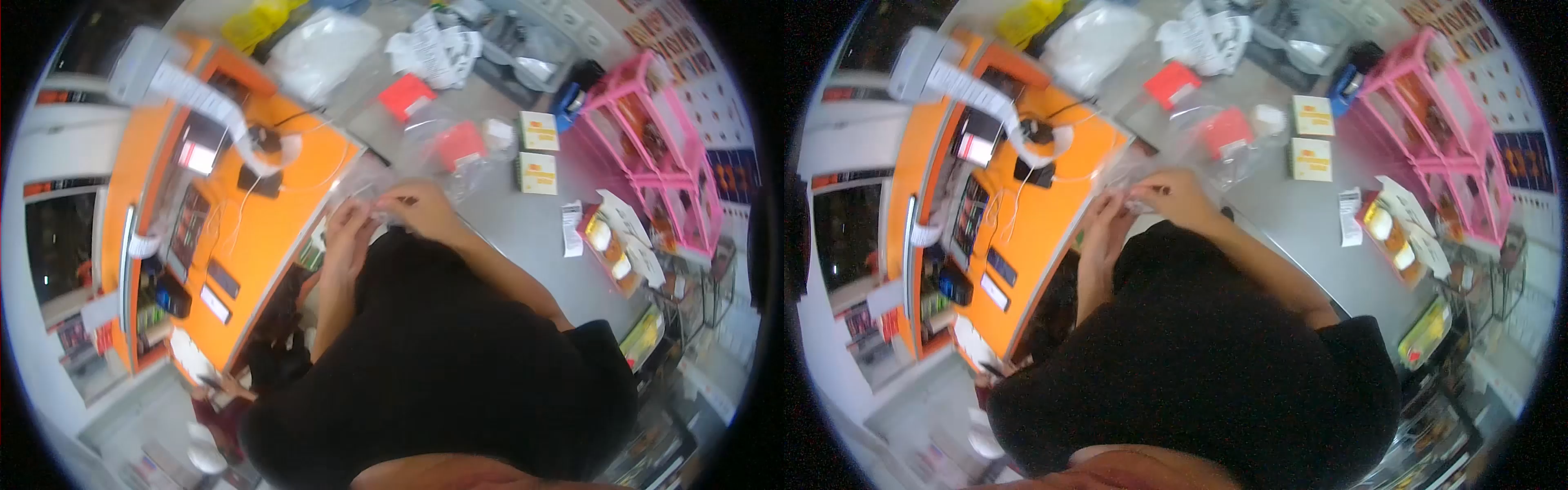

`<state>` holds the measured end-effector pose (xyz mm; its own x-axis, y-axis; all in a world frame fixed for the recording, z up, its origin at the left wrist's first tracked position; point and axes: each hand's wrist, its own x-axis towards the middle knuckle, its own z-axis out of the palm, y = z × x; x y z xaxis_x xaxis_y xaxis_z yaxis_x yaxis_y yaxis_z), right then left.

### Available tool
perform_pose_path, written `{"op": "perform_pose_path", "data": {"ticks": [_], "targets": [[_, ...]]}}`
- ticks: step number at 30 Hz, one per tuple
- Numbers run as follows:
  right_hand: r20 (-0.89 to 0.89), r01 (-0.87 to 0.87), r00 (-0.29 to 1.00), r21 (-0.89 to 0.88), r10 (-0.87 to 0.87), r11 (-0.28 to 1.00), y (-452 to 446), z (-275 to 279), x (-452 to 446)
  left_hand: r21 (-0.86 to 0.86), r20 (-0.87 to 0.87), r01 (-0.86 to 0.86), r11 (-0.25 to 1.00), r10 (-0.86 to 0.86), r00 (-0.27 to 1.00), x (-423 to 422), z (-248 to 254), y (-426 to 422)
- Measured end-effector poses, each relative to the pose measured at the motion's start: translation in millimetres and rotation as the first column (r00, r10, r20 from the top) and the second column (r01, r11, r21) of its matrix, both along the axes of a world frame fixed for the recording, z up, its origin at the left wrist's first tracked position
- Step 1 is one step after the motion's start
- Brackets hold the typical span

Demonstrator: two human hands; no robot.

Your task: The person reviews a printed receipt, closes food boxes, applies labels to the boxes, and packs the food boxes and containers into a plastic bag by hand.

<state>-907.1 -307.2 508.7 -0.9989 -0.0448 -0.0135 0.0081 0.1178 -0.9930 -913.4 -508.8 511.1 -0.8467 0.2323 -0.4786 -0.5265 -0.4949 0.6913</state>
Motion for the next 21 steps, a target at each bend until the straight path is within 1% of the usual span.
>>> {"op": "perform_pose_path", "data": {"ticks": [1,3,4,5,6,7,8,9,10,11,14,15,16,17,18,20,21], "targets": [[-0.045,0.014,0.999,0.026,-0.012,1.0,0,-2,-3,0.061,0.032,0.03,0.998,-0.032,0.999,-2,-5,-2],[0.081,0.083,0.993,0.026,-0.085,0.996,-2,-5,-5,0.204,0.084,0.105,0.973,-0.124,0.989,0,-13,-8],[0.138,0.126,0.982,0.041,-0.131,0.991,2,-7,-8,0.208,0.058,0.091,0.974,-0.105,0.993,4,-14,-11],[0.311,0.209,0.941,-0.221,-0.135,0.953,8,-10,-12,0.215,0.036,0.08,0.973,-0.09,0.995,9,-15,-14],[0.466,0.322,0.88,-0.443,-0.092,0.837,16,-13,-22,0.224,0.005,0.072,0.972,-0.075,0.997,10,-15,-15],[0.593,0.451,0.805,-0.606,-0.005,0.656,24,-17,-32,0.282,0.06,-0.055,0.958,0.04,0.997,9,-17,-16],[0.559,0.456,0.821,-0.766,0.119,0.454,31,-20,-38,0.33,0.121,-0.184,0.926,0.152,0.981,7,-19,-19],[0.565,0.463,0.807,-0.786,0.173,0.409,33,-17,-39,0.371,0.183,-0.309,0.876,0.257,0.949,3,-19,-22],[0.566,0.469,0.793,-0.804,0.227,0.364,32,-15,-39,0.434,0.223,-0.366,0.823,0.296,0.929,-2,-17,-28],[0.566,0.481,0.775,-0.817,0.282,0.317,33,-13,-39,0.416,0.164,-0.33,0.847,0.287,0.944,-4,-17,-37],[0.468,0.327,0.819,-0.856,0.332,0.401,45,-66,-38,0.34,-0.015,-0.224,0.913,0.244,0.97,-7,-19,-64],[0.465,0.327,0.868,-0.798,0.172,0.505,60,-64,-43,0.104,-0.101,-0.264,0.959,0.275,0.956,-7,-18,-65],[0.436,0.343,0.9,-0.724,0.01,0.599,78,-57,-50,-0.136,-0.184,-0.309,0.941,0.283,0.941,-4,-16,-64],[0.373,0.369,0.916,-0.637,-0.148,0.677,88,-46,-57,-0.36,-0.268,-0.355,0.863,0.269,0.925,-4,-12,-61],[0.428,0.407,0.892,-0.624,-0.144,0.667,88,-29,-59,-0.278,-0.169,-0.468,0.839,0.437,0.884,-7,1,-53],[0.536,0.486,0.833,-0.594,-0.135,0.641,77,1,-41,-0.18,-0.096,-0.532,0.827,0.523,0.847,-16,-10,-83],[0.531,0.321,0.846,-0.589,0.055,0.741,71,-10,-18,-0.136,-0.054,-0.561,0.817,0.559,0.827,-21,-13,-107]]}}
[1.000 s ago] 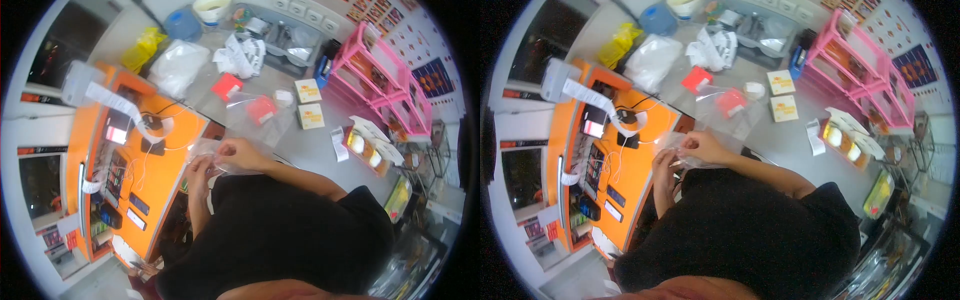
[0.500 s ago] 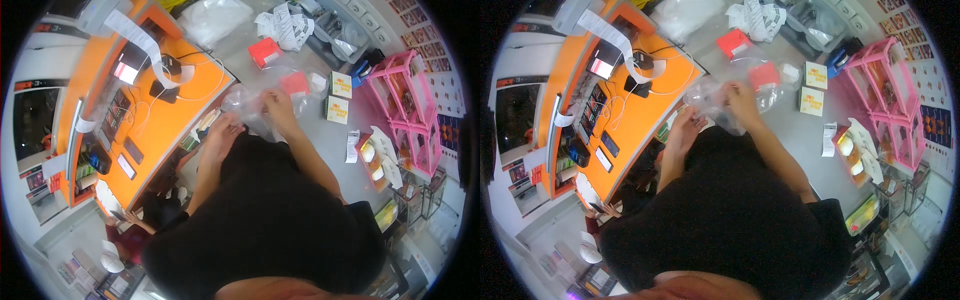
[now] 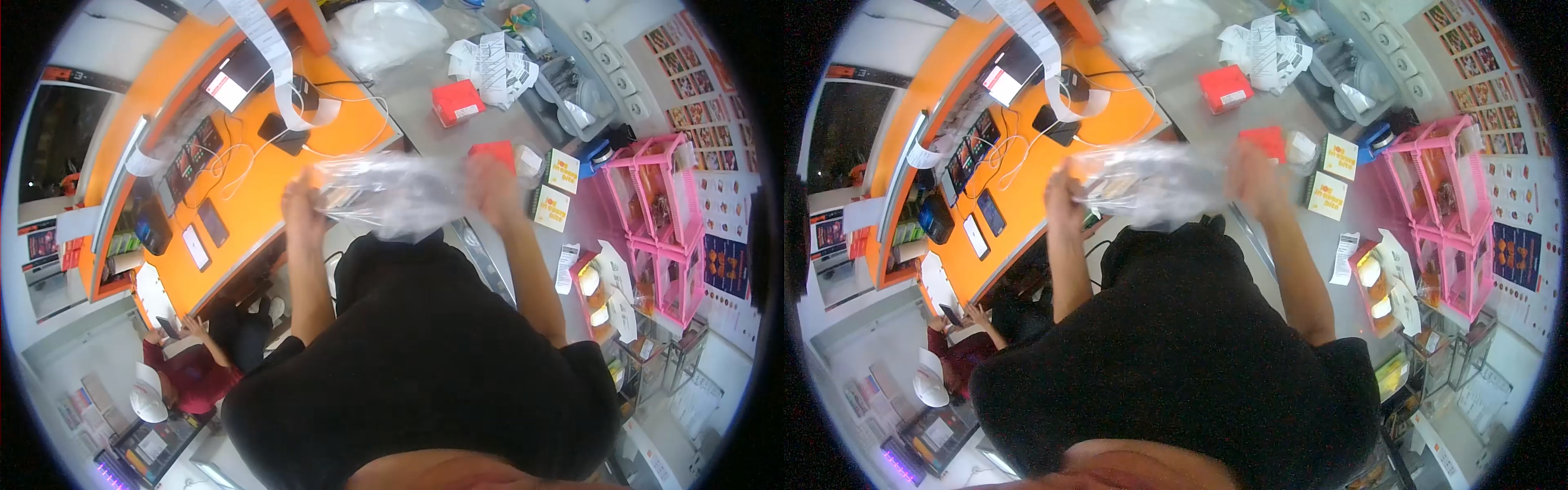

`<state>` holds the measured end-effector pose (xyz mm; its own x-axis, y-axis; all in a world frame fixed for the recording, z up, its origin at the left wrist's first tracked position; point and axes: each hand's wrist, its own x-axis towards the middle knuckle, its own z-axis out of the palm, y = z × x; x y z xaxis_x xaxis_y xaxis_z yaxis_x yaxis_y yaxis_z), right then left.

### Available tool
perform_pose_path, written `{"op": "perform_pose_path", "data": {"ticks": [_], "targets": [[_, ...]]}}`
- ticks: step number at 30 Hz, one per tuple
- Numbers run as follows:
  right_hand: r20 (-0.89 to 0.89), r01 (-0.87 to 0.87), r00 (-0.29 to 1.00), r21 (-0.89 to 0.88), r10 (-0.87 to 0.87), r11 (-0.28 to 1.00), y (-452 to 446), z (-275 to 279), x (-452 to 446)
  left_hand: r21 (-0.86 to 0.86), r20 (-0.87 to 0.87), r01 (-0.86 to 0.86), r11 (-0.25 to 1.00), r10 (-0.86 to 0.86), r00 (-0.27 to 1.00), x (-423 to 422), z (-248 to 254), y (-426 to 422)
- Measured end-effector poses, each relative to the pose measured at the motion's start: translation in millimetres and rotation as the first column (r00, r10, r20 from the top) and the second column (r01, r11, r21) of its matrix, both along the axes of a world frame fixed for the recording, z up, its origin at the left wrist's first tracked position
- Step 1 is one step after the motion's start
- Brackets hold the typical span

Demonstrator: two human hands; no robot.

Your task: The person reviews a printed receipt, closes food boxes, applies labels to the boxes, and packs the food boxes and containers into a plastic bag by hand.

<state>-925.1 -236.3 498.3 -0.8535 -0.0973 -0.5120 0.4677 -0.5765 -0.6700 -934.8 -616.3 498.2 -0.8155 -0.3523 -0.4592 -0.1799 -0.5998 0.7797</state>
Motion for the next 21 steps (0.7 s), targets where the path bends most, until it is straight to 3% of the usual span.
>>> {"op": "perform_pose_path", "data": {"ticks": [1,2,4,5,6,7,8,10,11,13,14,16,18,19,20,21], "targets": [[-0.009,-0.232,0.973,0.016,0.232,0.973,-4,-14,20,-0.154,-0.095,-0.043,0.987,0.029,0.995,-12,2,-31],[0.006,-0.346,0.936,0.182,0.351,0.92,-5,-17,32,-0.301,-0.186,-0.102,0.948,0.046,0.982,-18,3,-53],[0.097,-0.529,0.825,0.482,0.557,0.699,-1,-20,50,-0.346,-0.113,-0.03,0.938,-0.01,0.994,-21,54,-45],[0.157,-0.467,0.881,0.435,0.445,0.77,17,-29,43,-0.365,-0.082,0.01,0.931,-0.043,0.996,-26,83,-37],[0.003,-0.322,0.874,0.754,0.487,0.573,20,-21,39,-0.427,0.012,0.148,0.892,-0.158,0.987,-24,101,-23],[-0.123,-0.072,0.822,0.946,0.556,0.315,25,2,35,-0.471,0.111,0.295,0.831,-0.276,0.955,-16,117,-2],[-0.2,0.238,0.736,0.971,0.647,0.029,35,31,26,-0.5,0.199,0.434,0.749,-0.389,0.9,-13,124,19],[-0.263,0.217,0.784,0.965,0.563,0.15,-10,113,20,-0.796,0.026,0.472,0.378,-0.758,0.652,0,125,49],[-0.371,0.359,0.694,0.921,0.617,0.15,-32,123,13,-0.734,0.046,0.607,0.303,-0.871,0.49,8,145,70],[-0.253,0.362,0.64,0.932,0.726,0.006,-55,126,-14,-0.664,-0.049,0.691,0.286,-0.939,0.342,26,186,101],[-0.053,0.223,0.66,0.966,0.749,-0.128,-51,125,-29,-0.653,-0.14,0.658,0.376,-0.913,0.383,33,198,108],[-0.194,0.136,0.836,0.979,0.513,0.149,-14,139,-45,-0.813,-0.021,0.483,0.324,-0.847,0.531,29,192,111],[-0.175,-0.065,0.873,0.883,0.455,0.465,8,164,-44,-0.975,0.216,0.197,-0.097,-0.584,0.783,-2,135,92],[-0.127,-0.273,0.835,0.75,0.535,0.603,10,173,-33,-0.94,0.319,0.203,-0.274,-0.496,0.808,-14,103,88],[-0.088,-0.387,0.793,0.692,0.603,0.609,13,179,-19,-0.869,0.401,0.21,-0.448,-0.391,0.828,-29,63,79],[-0.05,-0.497,0.742,0.629,0.669,0.598,16,186,-6,-0.922,0.286,0.101,-0.373,-0.482,0.828,-49,-2,45]]}}
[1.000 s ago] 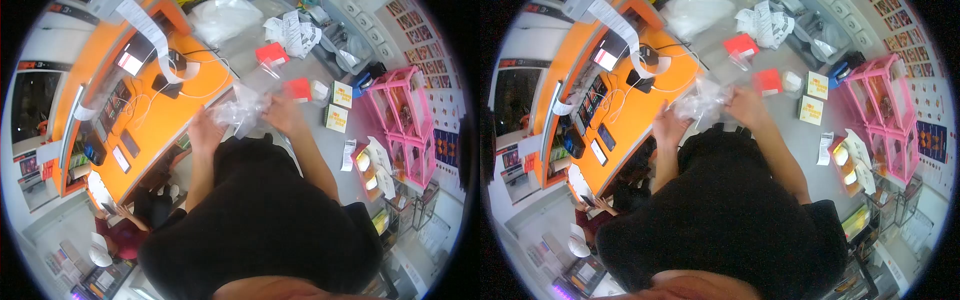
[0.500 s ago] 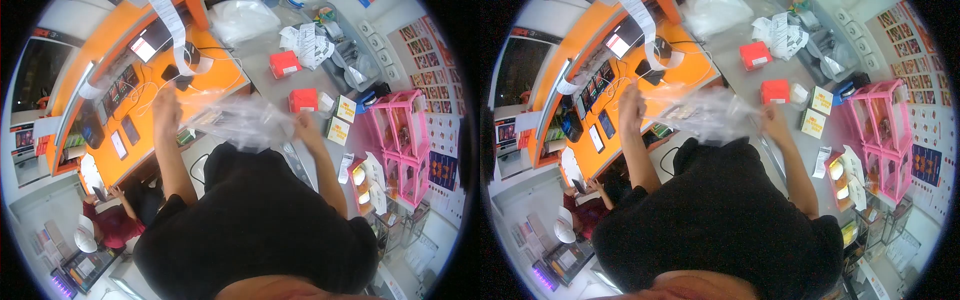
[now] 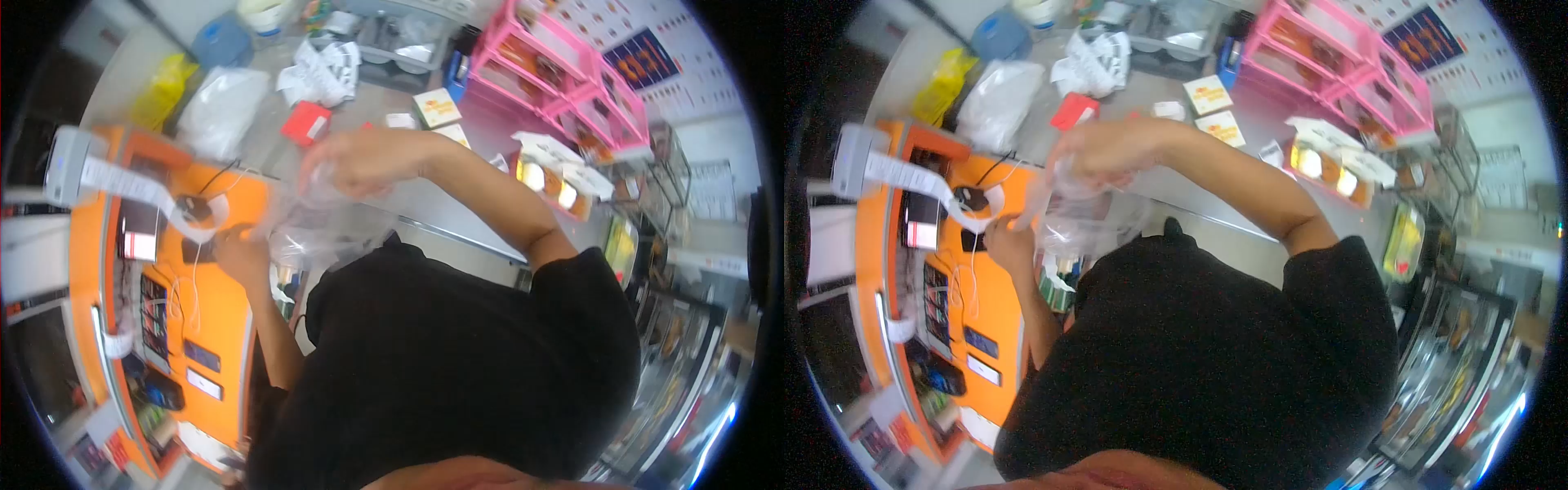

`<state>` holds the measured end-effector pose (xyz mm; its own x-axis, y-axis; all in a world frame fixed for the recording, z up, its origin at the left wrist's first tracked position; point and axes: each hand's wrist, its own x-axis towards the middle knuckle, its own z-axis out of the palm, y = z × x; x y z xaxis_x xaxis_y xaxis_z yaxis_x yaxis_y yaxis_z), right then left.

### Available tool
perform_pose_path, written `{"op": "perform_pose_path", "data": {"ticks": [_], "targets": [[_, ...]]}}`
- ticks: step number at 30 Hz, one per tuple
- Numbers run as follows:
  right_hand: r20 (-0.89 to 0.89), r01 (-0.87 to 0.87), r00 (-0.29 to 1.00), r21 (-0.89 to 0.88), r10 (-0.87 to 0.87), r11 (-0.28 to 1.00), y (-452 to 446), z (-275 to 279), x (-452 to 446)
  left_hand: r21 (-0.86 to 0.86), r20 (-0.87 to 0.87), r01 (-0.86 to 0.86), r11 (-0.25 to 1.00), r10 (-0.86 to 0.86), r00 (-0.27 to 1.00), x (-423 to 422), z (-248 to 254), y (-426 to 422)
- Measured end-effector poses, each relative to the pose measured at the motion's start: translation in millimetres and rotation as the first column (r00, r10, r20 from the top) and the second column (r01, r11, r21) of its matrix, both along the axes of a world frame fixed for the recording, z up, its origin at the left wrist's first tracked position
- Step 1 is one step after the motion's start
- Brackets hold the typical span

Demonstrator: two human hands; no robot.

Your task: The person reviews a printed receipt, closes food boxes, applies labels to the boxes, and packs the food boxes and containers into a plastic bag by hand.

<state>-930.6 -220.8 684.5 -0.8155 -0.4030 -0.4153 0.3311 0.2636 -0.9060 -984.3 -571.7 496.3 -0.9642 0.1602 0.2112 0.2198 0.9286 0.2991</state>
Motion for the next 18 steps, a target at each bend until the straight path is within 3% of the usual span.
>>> {"op": "perform_pose_path", "data": {"ticks": [1,2,3,4,5,6,7,8,9,11,12,13,15,16,18], "targets": [[-0.011,-0.073,0.997,0.113,0.075,0.991,1,8,10,0.098,-0.097,0.068,0.993,-0.058,0.994,-23,-50,-37],[-0.007,-0.152,0.987,0.221,0.158,0.963,1,11,16,0.48,0.267,-0.068,0.874,-0.072,0.961,-34,-66,-69],[-0.179,-0.127,0.963,0.365,0.203,0.922,8,-1,19,0.703,0.567,-0.33,0.63,-0.216,0.795,-43,-71,-84],[-0.327,-0.082,0.904,0.501,0.276,0.862,19,-28,24,0.791,0.61,-0.518,0.325,-0.351,0.71,-22,-19,-53],[-0.448,-0.016,0.817,0.612,0.363,0.791,25,-57,29,0.728,0.6,-0.686,0.008,-0.491,0.631,7,38,-24],[-0.463,0.133,0.886,0.298,0.021,0.945,30,-87,29,0.701,0.543,-0.713,0.016,-0.661,0.518,12,38,-31],[-0.354,0.312,0.884,-0.037,-0.305,0.949,33,-117,29,0.672,0.462,-0.74,0.031,-0.799,0.386,22,37,-48],[-0.14,0.49,0.819,-0.337,-0.557,0.804,34,-130,28,0.72,0.445,-0.687,0.099,-0.826,0.347,27,46,-47],[-0.012,0.532,0.804,-0.432,-0.594,0.729,37,-129,30,0.766,0.427,-0.623,0.159,-0.85,0.308,31,54,-46],[0.267,0.616,0.763,-0.577,-0.589,0.536,39,-129,44,0.857,0.514,-0.3,0.418,-0.715,0.474,31,101,-16],[0.265,0.556,0.828,-0.509,-0.494,0.658,40,-123,52,0.783,0.547,-0.075,0.617,-0.627,0.555,17,96,-15],[0.272,0.473,0.88,-0.435,-0.389,0.766,39,-112,62,0.728,0.471,0.059,0.683,-0.562,0.68,9,83,-15],[-0.03,0.231,0.971,-0.127,-0.236,0.965,19,-111,75,0.523,0.245,0.261,0.811,-0.436,0.866,-4,55,-16],[-0.323,0.148,0.942,0.142,-0.095,0.979,0,-118,85,0.567,0.205,0.265,0.78,-0.446,0.871,-5,60,-10],[-0.455,0.098,0.878,0.472,0.147,0.876,-7,-126,84,0.649,0.124,0.29,0.703,-0.475,0.871,-3,70,5]]}}
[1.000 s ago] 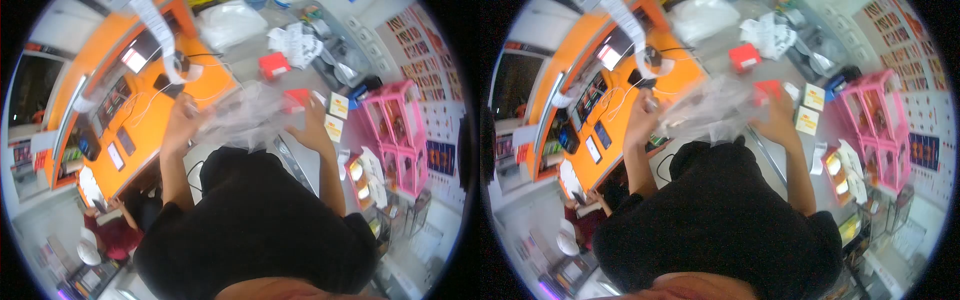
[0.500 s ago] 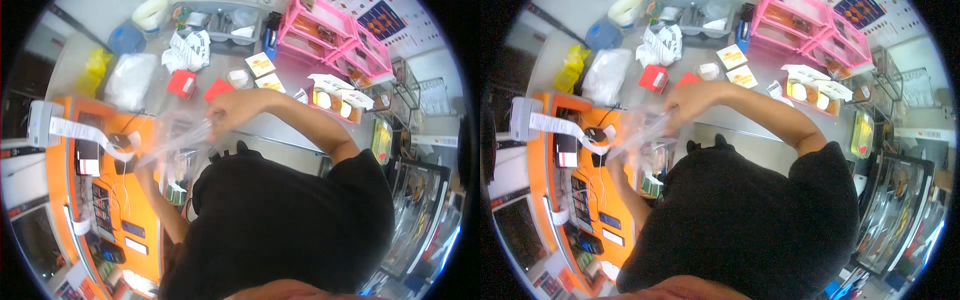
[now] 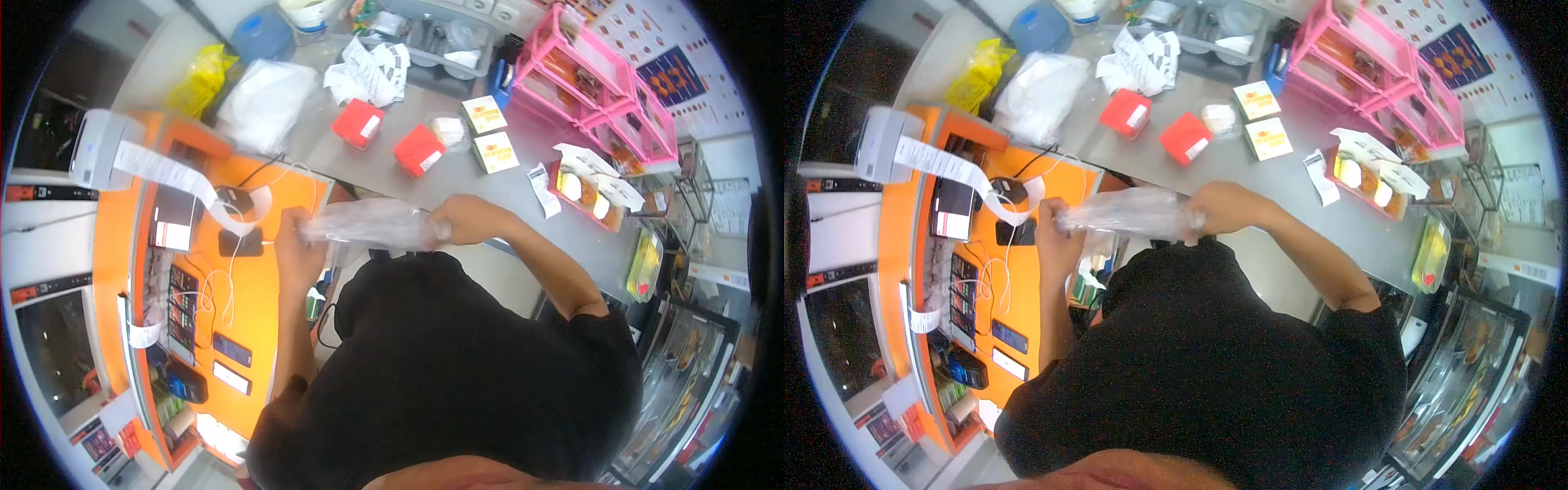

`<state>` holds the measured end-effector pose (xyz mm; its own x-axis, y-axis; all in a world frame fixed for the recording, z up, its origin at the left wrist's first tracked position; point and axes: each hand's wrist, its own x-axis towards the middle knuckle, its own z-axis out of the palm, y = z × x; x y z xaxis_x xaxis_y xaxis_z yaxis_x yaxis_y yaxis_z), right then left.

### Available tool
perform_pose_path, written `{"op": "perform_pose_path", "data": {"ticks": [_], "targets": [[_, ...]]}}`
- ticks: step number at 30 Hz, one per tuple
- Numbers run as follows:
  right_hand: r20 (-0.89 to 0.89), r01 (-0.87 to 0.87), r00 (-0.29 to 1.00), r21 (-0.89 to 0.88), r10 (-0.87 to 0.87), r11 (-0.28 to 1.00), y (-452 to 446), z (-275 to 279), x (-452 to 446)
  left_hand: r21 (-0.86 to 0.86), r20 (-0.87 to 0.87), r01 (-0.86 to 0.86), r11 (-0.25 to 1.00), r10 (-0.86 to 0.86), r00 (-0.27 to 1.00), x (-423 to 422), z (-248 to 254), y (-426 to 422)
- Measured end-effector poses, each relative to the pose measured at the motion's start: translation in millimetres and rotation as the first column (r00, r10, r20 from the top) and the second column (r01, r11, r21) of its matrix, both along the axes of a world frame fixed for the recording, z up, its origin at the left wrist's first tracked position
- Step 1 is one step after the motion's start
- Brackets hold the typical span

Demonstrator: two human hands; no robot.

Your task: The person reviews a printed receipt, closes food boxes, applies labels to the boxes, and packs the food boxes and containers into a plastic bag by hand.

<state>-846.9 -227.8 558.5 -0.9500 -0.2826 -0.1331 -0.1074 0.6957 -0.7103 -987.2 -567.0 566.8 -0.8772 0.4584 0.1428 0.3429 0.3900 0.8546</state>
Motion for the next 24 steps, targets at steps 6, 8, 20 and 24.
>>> {"op": "perform_pose_path", "data": {"ticks": [6,8,20,24], "targets": [[0.424,0.678,0.727,-0.565,-0.541,0.469,-13,39,-30,-0.465,-0.109,-0.084,0.881,0.037,0.993,16,-68,-8],[0.652,0.746,0.479,-0.655,-0.588,-0.118,-29,53,-35,-0.442,-0.286,-0.151,0.884,0.021,0.958,26,-117,-12],[0.587,0.731,0.681,-0.571,-0.438,0.372,18,-22,19,0.535,0.84,-0.272,0.8,-0.538,0.071,-32,-172,-49],[0.726,0.687,0.672,-0.685,-0.146,-0.243,52,-79,25,0.782,0.566,0.113,0.613,-0.775,0.281,-37,-160,-62]]}}
